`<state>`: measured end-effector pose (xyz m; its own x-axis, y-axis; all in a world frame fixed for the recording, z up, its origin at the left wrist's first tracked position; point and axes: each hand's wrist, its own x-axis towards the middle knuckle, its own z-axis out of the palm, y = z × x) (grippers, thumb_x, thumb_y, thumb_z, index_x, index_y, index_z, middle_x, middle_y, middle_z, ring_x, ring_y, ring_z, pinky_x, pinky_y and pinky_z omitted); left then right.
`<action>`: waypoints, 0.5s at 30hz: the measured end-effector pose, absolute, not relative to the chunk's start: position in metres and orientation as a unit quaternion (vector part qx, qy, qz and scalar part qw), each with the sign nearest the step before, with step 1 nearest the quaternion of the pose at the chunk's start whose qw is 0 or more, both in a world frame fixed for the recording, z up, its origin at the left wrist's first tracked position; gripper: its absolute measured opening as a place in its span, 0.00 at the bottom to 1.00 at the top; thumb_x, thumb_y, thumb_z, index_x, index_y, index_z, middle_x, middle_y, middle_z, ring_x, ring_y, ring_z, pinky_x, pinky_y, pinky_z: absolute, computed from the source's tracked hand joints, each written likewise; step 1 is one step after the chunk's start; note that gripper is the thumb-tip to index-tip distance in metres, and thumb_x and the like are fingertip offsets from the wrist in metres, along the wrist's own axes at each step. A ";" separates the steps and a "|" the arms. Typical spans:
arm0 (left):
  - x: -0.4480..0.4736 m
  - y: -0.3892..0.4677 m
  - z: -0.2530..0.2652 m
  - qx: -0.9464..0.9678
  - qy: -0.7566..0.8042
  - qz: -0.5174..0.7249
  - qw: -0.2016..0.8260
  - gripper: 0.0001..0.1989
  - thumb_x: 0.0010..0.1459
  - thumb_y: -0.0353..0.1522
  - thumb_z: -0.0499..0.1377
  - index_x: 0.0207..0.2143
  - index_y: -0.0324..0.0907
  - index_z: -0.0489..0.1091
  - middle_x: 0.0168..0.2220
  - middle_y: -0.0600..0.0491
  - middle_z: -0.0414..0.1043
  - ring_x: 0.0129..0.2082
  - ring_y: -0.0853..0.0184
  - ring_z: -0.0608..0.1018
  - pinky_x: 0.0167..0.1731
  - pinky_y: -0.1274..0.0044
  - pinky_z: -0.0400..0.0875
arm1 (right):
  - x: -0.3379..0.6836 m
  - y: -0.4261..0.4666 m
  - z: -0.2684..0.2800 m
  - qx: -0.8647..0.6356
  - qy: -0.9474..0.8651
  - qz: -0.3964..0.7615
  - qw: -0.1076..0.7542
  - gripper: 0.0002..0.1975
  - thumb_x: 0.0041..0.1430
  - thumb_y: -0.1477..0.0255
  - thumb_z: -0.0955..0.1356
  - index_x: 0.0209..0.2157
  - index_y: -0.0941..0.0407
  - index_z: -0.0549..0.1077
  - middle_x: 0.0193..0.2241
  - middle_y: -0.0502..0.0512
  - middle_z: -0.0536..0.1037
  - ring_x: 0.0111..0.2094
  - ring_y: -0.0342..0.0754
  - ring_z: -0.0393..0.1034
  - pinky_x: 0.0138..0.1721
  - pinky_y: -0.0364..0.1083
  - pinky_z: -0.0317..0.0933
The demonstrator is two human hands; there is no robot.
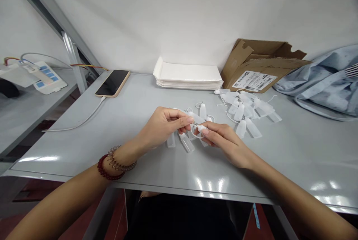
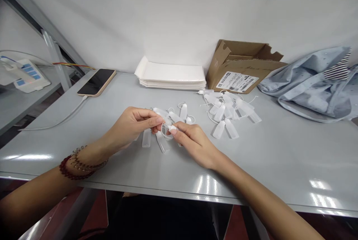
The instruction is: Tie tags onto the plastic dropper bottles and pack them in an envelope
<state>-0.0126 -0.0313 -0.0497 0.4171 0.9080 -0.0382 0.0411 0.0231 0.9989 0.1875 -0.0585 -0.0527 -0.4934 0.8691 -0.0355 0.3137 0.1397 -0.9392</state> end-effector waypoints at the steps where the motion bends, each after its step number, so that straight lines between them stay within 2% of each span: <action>1: -0.012 -0.032 -0.049 0.597 0.401 0.365 0.591 0.10 0.55 0.34 0.62 0.24 0.37 0.75 0.23 0.56 0.73 0.24 0.76 0.71 0.28 0.83 0.69 | 0.187 -0.059 -0.053 -0.423 -0.699 0.506 0.277 0.17 0.65 0.63 0.58 0.23 0.56 0.59 0.21 0.46 0.57 0.24 0.40 0.51 0.27 0.44 0.48; 8: -0.009 -0.034 -0.048 0.625 0.436 0.358 0.540 0.10 0.54 0.34 0.62 0.25 0.37 0.75 0.22 0.56 0.73 0.23 0.75 0.72 0.27 0.83 0.69 | 0.187 -0.060 -0.054 -0.445 -0.676 0.517 0.278 0.18 0.64 0.62 0.60 0.23 0.56 0.62 0.20 0.45 0.56 0.23 0.40 0.49 0.25 0.43 0.48; 15: -0.006 -0.036 -0.049 0.641 0.429 0.363 0.523 0.09 0.54 0.33 0.62 0.24 0.38 0.75 0.22 0.56 0.74 0.24 0.75 0.73 0.27 0.84 0.70 | 0.185 -0.060 -0.058 -0.446 -0.688 0.491 0.294 0.22 0.67 0.59 0.54 0.24 0.57 0.63 0.21 0.47 0.58 0.22 0.40 0.51 0.25 0.43 0.49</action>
